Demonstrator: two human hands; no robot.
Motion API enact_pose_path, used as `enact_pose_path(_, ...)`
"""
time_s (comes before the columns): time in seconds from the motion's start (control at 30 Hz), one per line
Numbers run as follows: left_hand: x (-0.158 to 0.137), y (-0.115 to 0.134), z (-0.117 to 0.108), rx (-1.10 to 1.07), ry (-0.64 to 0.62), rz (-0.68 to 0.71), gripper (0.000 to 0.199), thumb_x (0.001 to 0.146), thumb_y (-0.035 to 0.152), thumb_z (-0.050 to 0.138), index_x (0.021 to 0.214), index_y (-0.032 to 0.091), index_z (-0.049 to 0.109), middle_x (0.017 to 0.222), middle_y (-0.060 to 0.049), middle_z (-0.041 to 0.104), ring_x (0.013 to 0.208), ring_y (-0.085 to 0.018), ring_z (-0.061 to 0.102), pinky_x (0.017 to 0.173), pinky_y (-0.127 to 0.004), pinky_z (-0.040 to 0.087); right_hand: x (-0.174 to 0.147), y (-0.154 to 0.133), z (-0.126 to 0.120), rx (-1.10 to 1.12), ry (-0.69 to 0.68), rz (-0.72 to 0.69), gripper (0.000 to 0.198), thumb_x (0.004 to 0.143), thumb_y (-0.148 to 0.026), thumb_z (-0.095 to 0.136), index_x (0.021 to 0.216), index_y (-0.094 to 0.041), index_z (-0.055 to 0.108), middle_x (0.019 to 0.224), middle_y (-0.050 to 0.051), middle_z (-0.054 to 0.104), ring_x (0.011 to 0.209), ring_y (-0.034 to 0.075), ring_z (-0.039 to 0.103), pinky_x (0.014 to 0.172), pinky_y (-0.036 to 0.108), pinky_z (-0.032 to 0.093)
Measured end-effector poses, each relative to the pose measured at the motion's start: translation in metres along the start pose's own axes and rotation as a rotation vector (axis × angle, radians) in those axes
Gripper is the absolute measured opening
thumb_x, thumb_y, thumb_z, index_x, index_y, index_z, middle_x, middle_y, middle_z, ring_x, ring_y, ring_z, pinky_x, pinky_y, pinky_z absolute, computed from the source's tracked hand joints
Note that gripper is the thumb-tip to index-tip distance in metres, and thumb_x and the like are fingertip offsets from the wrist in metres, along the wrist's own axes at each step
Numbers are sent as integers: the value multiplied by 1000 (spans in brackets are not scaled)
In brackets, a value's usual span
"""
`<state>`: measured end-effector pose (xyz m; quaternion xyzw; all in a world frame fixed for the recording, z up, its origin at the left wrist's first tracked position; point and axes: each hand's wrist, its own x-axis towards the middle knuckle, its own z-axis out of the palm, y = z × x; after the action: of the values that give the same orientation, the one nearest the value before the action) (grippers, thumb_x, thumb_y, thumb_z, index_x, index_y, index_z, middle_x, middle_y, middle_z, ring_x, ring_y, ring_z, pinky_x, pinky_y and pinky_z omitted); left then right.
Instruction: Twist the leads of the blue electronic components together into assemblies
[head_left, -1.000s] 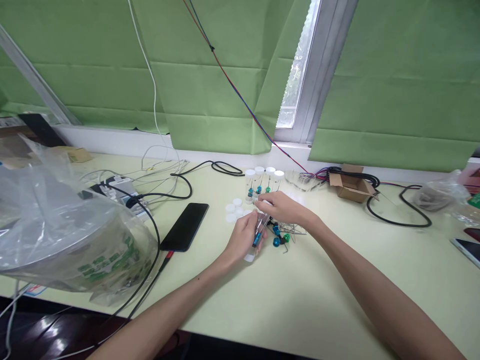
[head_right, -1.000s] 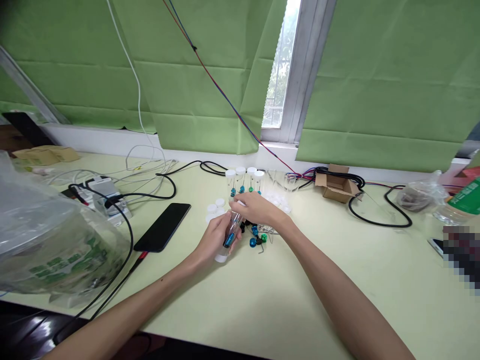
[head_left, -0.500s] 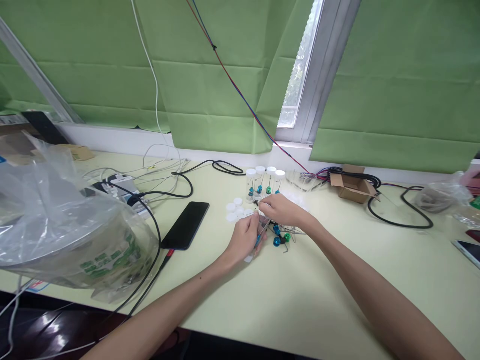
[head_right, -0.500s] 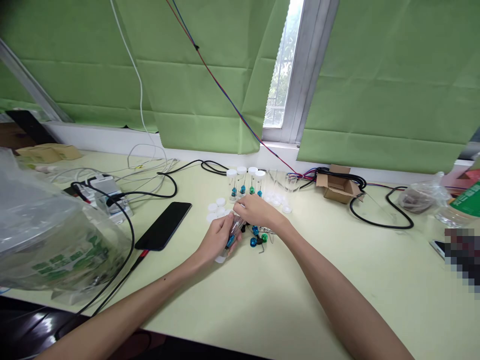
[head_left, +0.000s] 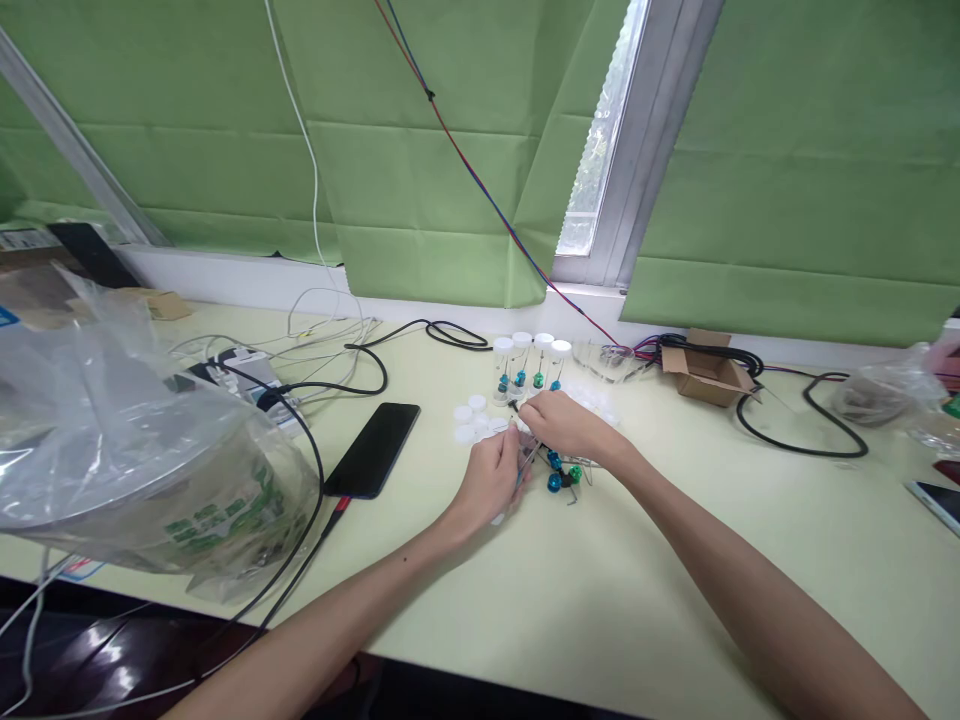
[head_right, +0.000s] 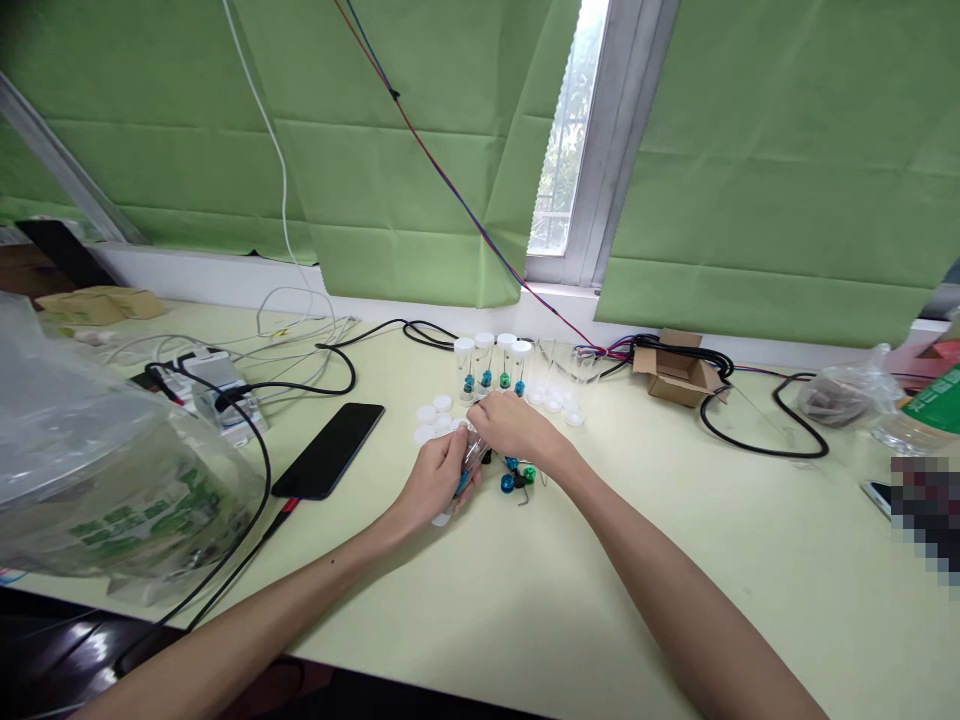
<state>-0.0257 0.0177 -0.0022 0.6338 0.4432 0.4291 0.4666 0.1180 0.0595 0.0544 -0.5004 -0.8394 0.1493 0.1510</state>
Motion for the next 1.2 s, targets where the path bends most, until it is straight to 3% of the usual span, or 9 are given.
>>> enact_pose_path(0.17, -2, -2, 1, 37, 8, 32, 57, 96, 54, 32, 55, 20, 52, 38, 2, 45, 32, -12, 41, 43, -26, 35, -2, -5, 0, -182, -35, 25, 36, 92, -12, 36, 58, -20, 37, 67, 5, 54, 64, 17, 49, 60, 29, 26)
enact_pose_path(0.33, -6, 0, 4, 71, 25, 29, 59, 97, 55, 28, 53, 20, 48, 40, 2, 45, 34, -13, 42, 43, -26, 32, -9, -16, -2, -167, -47, 213, 29, 91, -16, 38, 62, -20, 41, 73, 9, 58, 70, 21, 54, 55, 29, 27)
enact_pose_path(0.47, -8, 0, 6, 62, 11, 16, 58, 96, 58, 28, 55, 21, 46, 41, 2, 44, 35, -13, 41, 41, -26, 32, -12, -21, -3, -143, -32, 266, 27, 90, -20, 39, 63, -20, 43, 75, 10, 59, 71, 22, 56, 54, 29, 27)
enact_pose_path(0.77, 0, -4, 1, -77, 20, 28, 50, 95, 58, 34, 65, 19, 47, 57, 0, 55, 38, -11, 47, 41, -26, 36, -8, -11, -9, 105, 37, 103, 37, 92, -38, 42, 60, -20, 39, 66, 3, 54, 64, 16, 46, 55, 27, 27)
enact_pose_path(0.9, -1, 3, -1, -93, -8, 97, 46, 96, 53, 39, 74, 17, 56, 66, -2, 60, 50, -13, 55, 54, -27, 46, -7, -3, -19, 142, 94, 32, 39, 90, -38, 44, 58, -20, 31, 58, -2, 42, 57, 13, 36, 54, 28, 24)
enact_pose_path(0.97, -2, 6, -2, -88, -12, 139, 39, 95, 50, 44, 90, 16, 62, 79, -4, 65, 59, -14, 59, 58, -28, 48, -7, -2, -26, 169, 148, 21, 39, 90, -38, 44, 59, -20, 30, 58, -3, 38, 57, 12, 34, 54, 28, 24)
enact_pose_path(1.07, -2, 7, -2, -58, 18, 153, 39, 91, 49, 53, 113, 19, 59, 82, -4, 65, 60, -15, 59, 50, -25, 45, -8, -2, -33, 211, 230, 22, 38, 91, -37, 43, 59, -20, 33, 60, -3, 39, 58, 12, 35, 55, 28, 24)
enact_pose_path(1.2, -3, 7, -1, 5, 95, 159, 35, 87, 47, 60, 109, 20, 58, 79, -1, 62, 52, -9, 51, 47, -23, 41, -8, -3, -32, 224, 269, 12, 40, 94, -43, 42, 61, -19, 45, 62, -2, 47, 62, 13, 41, 57, 27, 28)
